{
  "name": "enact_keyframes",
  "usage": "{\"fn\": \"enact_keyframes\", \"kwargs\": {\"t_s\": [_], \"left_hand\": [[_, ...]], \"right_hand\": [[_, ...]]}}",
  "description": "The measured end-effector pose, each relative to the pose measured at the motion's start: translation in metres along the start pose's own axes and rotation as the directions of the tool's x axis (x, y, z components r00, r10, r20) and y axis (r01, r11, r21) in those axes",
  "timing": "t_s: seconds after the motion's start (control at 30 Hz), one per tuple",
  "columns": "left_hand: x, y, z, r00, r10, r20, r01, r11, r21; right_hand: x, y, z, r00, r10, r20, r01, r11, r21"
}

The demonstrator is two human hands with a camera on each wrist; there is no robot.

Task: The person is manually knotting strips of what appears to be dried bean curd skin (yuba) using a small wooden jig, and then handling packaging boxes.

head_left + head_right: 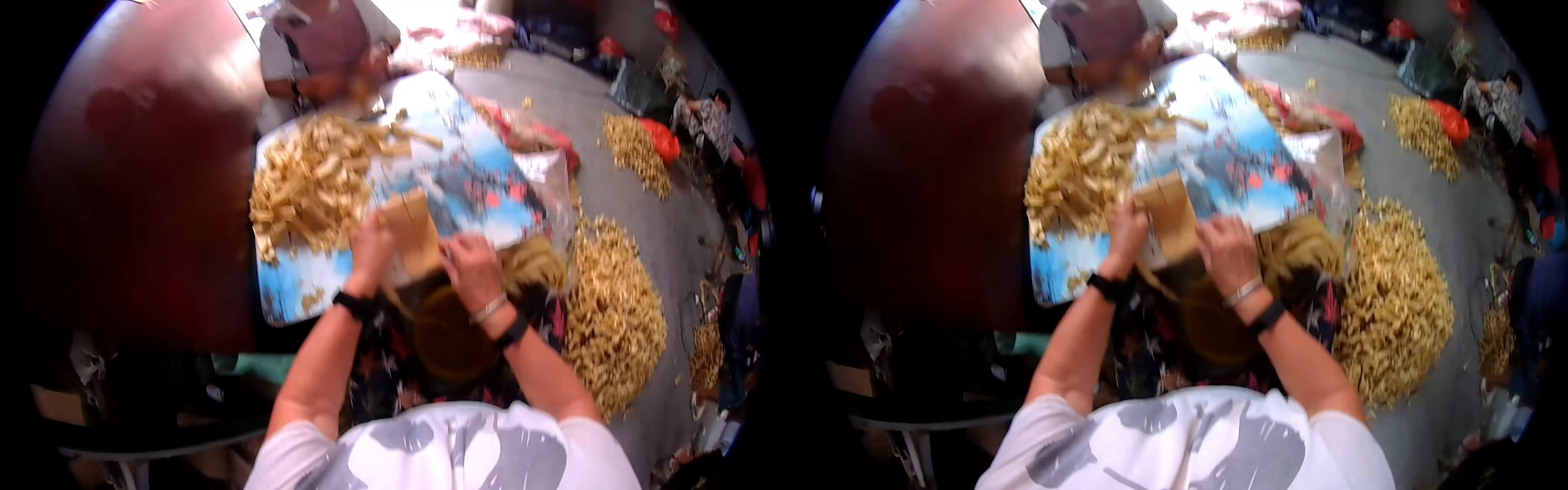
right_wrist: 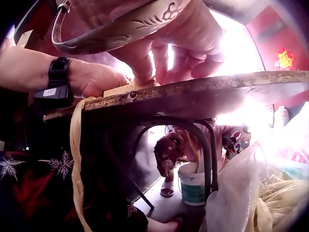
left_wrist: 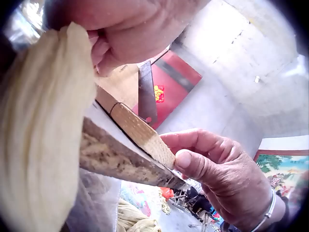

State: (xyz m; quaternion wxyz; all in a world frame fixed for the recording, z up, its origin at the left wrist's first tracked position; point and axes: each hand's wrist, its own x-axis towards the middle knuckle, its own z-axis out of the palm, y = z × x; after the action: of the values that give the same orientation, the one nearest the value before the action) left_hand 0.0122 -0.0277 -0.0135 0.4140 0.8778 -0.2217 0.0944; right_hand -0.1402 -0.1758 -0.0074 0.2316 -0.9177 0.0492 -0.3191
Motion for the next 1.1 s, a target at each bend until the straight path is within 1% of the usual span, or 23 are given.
{"fn": "enact_keyframes", "kwargs": {"t_s": [0.03, 0.1, 0.13, 0.17, 0.23, 0.27, 0.37, 0.4, 0.5, 0.53, 0.57, 0.6, 0.63, 0.67, 0.7, 0.73, 0.77, 0.83, 0.87, 0.93, 1.03, 1.07, 1.1], "left_hand": [[-0.003, -0.012, 0.005, 0.999, 0.037, -0.020, -0.037, 0.999, 0.009], [-0.009, 0.003, -0.003, 0.998, 0.043, -0.037, -0.045, 0.997, -0.062], [-0.014, 0.003, -0.003, 0.997, 0.069, -0.045, -0.071, 0.995, -0.063], [-0.016, 0.003, -0.003, 0.995, 0.090, -0.049, -0.093, 0.994, -0.062], [-0.023, 0.010, -0.010, 0.996, 0.083, -0.017, -0.083, 0.996, -0.018], [-0.027, 0.013, -0.012, 0.995, 0.091, -0.029, -0.091, 0.996, -0.020], [-0.036, 0.016, -0.017, 0.995, 0.100, 0.003, -0.100, 0.995, -0.007], [-0.037, 0.016, -0.018, 0.983, 0.178, -0.043, -0.177, 0.984, 0.025], [-0.043, 0.018, -0.024, 0.999, 0.035, -0.037, -0.038, 0.997, -0.072], [-0.045, 0.018, -0.030, 1.000, -0.011, -0.020, 0.010, 0.999, -0.050], [-0.054, 0.021, -0.035, 0.994, -0.113, 0.007, 0.113, 0.984, -0.136], [-0.064, 0.016, -0.038, 0.998, 0.054, -0.038, -0.058, 0.993, -0.098], [-0.075, 0.018, -0.045, 0.970, 0.230, -0.082, -0.235, 0.971, -0.052], [-0.089, 0.026, -0.047, 0.981, 0.190, -0.036, -0.193, 0.958, -0.210], [-0.106, 0.052, -0.060, 0.994, 0.009, 0.109, 0.031, 0.935, -0.352], [-0.124, 0.038, -0.051, 0.978, 0.002, 0.211, 0.090, 0.901, -0.425], [-0.141, 0.044, -0.046, 0.971, 0.035, 0.235, 0.090, 0.861, -0.500], [-0.170, 0.063, -0.035, 0.968, 0.119, 0.221, 0.011, 0.859, -0.511], [-0.178, 0.069, -0.039, 0.962, 0.092, 0.257, 0.042, 0.881, -0.472], [-0.190, 0.081, -0.046, 0.946, 0.031, 0.322, 0.102, 0.916, -0.388], [-0.206, 0.083, -0.042, 0.952, 0.058, 0.299, 0.061, 0.926, -0.373], [-0.207, 0.082, -0.044, 0.936, 0.017, 0.351, 0.121, 0.922, -0.367], [-0.207, 0.082, -0.043, 0.947, 0.039, 0.320, 0.090, 0.920, -0.380]], "right_hand": [[-0.004, 0.000, 0.002, 1.000, 0.009, 0.020, -0.009, 1.000, -0.022], [-0.006, -0.007, -0.007, 0.999, -0.002, 0.036, 0.001, 1.000, 0.026], [-0.009, -0.012, -0.012, 0.999, 0.002, 0.042, -0.004, 0.999, 0.051], [-0.011, -0.017, -0.017, 1.000, -0.011, 0.029, 0.010, 0.999, 0.034], [-0.019, -0.017, -0.016, 1.000, -0.015, 0.023, 0.014, 0.999, 0.032], [-0.022, -0.017, -0.016, 1.000, -0.017, 0.020, 0.016, 0.999, 0.032], [-0.034, -0.021, -0.019, 1.000, -0.004, 0.027, 0.003, 0.999, 0.040], [-0.036, -0.023, -0.020, 1.000, 0.001, 0.024, -0.002, 0.999, 0.043], [-0.033, -0.030, -0.028, 0.999, 0.029, -0.018, -0.028, 0.998, 0.057], [-0.035, -0.035, -0.035, 0.998, 0.051, -0.021, -0.050, 0.997, 0.063], [-0.035, -0.038, -0.041, 0.995, 0.037, -0.091, -0.028, 0.994, 0.102], [-0.041, -0.038, -0.043, 0.995, 0.042, -0.087, -0.030, 0.989, 0.142], [-0.044, -0.039, -0.045, 0.995, 0.042, -0.092, -0.025, 0.983, 0.182], [-0.048, -0.043, -0.047, 0.995, 0.086, -0.051, -0.067, 0.954, 0.292], [-0.054, -0.051, -0.049, 0.992, 0.124, -0.004, -0.112, 0.911, 0.397], [-0.058, -0.065, -0.055, 0.980, 0.194, 0.053, -0.194, 0.845, 0.499], [-0.064, -0.073, -0.054, 0.983, 0.174, 0.064, -0.181, 0.823, 0.538], [-0.081, -0.086, -0.046, 0.978, 0.190, 0.091, -0.209, 0.823, 0.529], [-0.088, -0.091, -0.044, 0.974, 0.214, 0.069, -0.218, 0.829, 0.514], [-0.102, -0.088, -0.037, 0.967, 0.245, 0.075, -0.247, 0.813, 0.528], [-0.108, -0.085, -0.035, 0.967, 0.247, 0.070, -0.242, 0.788, 0.565], [-0.109, -0.086, -0.035, 0.970, 0.235, 0.067, -0.231, 0.790, 0.569], [-0.109, -0.086, -0.035, 0.972, 0.226, 0.065, -0.222, 0.790, 0.571]]}}
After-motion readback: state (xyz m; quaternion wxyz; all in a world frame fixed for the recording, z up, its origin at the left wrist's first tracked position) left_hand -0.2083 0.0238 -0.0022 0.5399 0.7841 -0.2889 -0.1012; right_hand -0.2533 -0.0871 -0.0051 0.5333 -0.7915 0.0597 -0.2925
